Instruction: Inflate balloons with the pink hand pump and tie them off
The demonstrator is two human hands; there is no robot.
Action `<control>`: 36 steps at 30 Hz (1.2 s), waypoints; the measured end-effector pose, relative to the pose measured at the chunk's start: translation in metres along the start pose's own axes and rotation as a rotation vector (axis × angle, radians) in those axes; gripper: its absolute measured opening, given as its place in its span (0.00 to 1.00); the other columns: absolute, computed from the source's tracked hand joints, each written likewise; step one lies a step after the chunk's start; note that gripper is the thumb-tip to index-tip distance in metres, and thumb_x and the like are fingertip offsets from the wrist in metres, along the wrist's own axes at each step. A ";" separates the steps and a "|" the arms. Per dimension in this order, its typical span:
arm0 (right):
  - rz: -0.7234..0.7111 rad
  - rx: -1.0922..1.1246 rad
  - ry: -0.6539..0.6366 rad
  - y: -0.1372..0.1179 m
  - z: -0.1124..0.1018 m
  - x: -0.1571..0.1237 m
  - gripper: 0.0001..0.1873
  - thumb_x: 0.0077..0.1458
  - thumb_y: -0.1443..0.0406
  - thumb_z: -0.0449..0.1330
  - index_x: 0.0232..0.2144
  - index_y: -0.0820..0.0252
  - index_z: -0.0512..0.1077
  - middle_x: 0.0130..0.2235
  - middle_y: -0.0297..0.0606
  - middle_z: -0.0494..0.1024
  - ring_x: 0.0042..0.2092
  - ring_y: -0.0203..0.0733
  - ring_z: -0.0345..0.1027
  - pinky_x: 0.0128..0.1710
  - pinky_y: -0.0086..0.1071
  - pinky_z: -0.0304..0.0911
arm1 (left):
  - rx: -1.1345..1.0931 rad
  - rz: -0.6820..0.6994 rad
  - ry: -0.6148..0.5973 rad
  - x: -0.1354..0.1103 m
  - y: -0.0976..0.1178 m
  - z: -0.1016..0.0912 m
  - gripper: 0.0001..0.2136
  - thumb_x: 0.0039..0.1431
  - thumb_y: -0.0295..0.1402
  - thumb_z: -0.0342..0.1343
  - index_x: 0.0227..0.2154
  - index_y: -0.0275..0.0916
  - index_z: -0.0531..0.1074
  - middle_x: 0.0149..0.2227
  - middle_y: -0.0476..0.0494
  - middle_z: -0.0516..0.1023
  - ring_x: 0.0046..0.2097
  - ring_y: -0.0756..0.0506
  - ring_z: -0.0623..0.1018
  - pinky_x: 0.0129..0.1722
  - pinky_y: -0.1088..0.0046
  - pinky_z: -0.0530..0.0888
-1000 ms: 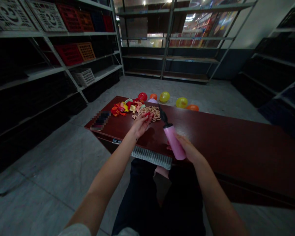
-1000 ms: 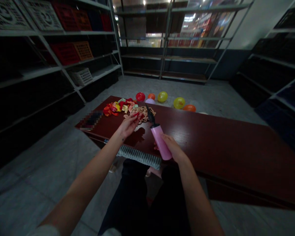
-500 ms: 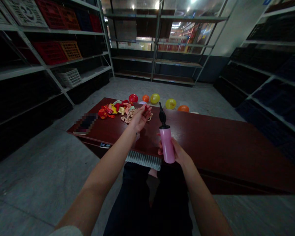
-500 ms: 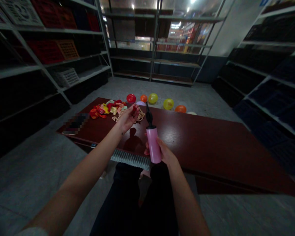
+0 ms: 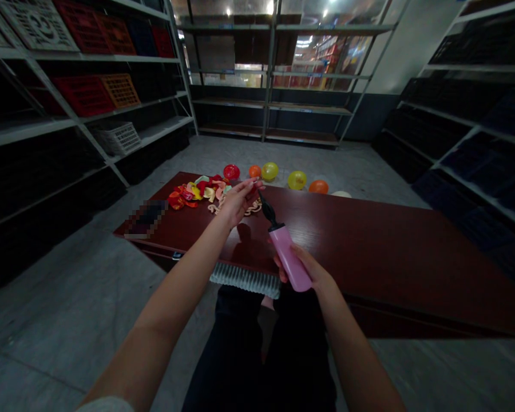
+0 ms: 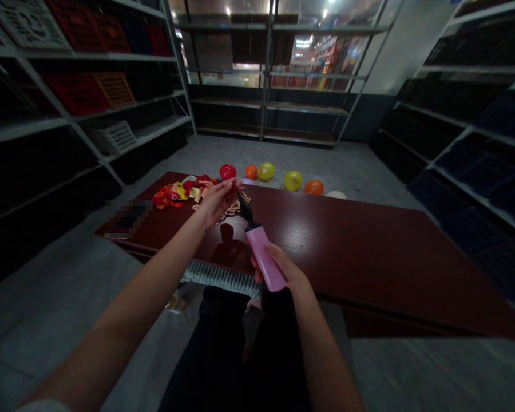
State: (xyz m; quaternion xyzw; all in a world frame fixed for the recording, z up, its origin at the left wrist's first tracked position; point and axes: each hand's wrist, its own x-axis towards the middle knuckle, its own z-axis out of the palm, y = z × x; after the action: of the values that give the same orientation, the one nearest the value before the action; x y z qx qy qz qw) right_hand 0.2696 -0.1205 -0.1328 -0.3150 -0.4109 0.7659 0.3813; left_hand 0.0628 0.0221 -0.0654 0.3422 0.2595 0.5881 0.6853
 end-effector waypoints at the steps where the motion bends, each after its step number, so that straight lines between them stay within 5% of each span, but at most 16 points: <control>1: 0.007 -0.003 0.004 0.000 0.001 0.000 0.35 0.51 0.44 0.60 0.54 0.59 0.66 0.30 0.36 0.76 0.23 0.40 0.71 0.21 0.32 0.64 | -0.003 -0.003 -0.006 -0.001 0.000 0.001 0.07 0.63 0.26 0.55 0.41 0.35 0.76 0.41 0.40 0.82 0.42 0.49 0.81 0.51 0.70 0.73; 13: 0.013 -0.033 0.028 -0.005 0.007 -0.002 0.34 0.49 0.43 0.60 0.50 0.58 0.67 0.29 0.36 0.76 0.22 0.39 0.70 0.18 0.30 0.62 | 0.076 -0.078 -0.050 -0.008 0.004 0.025 0.08 0.61 0.21 0.55 0.40 0.32 0.76 0.39 0.36 0.82 0.37 0.48 0.81 0.47 0.71 0.75; 23: 0.002 0.030 0.043 -0.006 0.006 -0.004 0.38 0.49 0.44 0.61 0.57 0.58 0.66 0.28 0.36 0.76 0.21 0.40 0.70 0.19 0.31 0.62 | 0.027 -0.100 -0.044 -0.028 -0.009 0.036 0.15 0.61 0.23 0.55 0.51 0.36 0.69 0.42 0.36 0.81 0.40 0.46 0.82 0.47 0.68 0.74; 28: 0.113 0.125 0.044 -0.003 0.006 -0.008 0.36 0.52 0.44 0.59 0.57 0.59 0.66 0.29 0.37 0.77 0.21 0.38 0.70 0.19 0.30 0.63 | -0.042 -0.032 0.089 -0.032 -0.027 0.034 0.20 0.62 0.22 0.54 0.56 0.41 0.63 0.41 0.40 0.82 0.40 0.47 0.82 0.45 0.70 0.73; 31: 0.170 0.197 0.032 0.000 0.006 -0.011 0.33 0.56 0.45 0.56 0.56 0.58 0.66 0.30 0.35 0.76 0.21 0.36 0.70 0.19 0.29 0.63 | -0.090 -0.093 0.221 -0.032 -0.042 0.031 0.10 0.66 0.28 0.49 0.47 0.35 0.70 0.41 0.37 0.82 0.39 0.47 0.82 0.43 0.72 0.73; 36: 0.228 0.197 0.067 -0.004 0.008 -0.013 0.32 0.56 0.46 0.55 0.55 0.60 0.68 0.29 0.35 0.76 0.22 0.35 0.69 0.19 0.29 0.64 | -0.147 -0.122 0.384 -0.033 -0.059 0.029 0.12 0.67 0.34 0.48 0.36 0.34 0.75 0.42 0.38 0.82 0.41 0.47 0.81 0.40 0.74 0.73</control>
State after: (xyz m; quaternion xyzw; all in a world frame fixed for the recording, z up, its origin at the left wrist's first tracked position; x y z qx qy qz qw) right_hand 0.2711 -0.1327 -0.1240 -0.3459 -0.2823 0.8299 0.3345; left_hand 0.1158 -0.0198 -0.0948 0.1566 0.3620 0.6171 0.6809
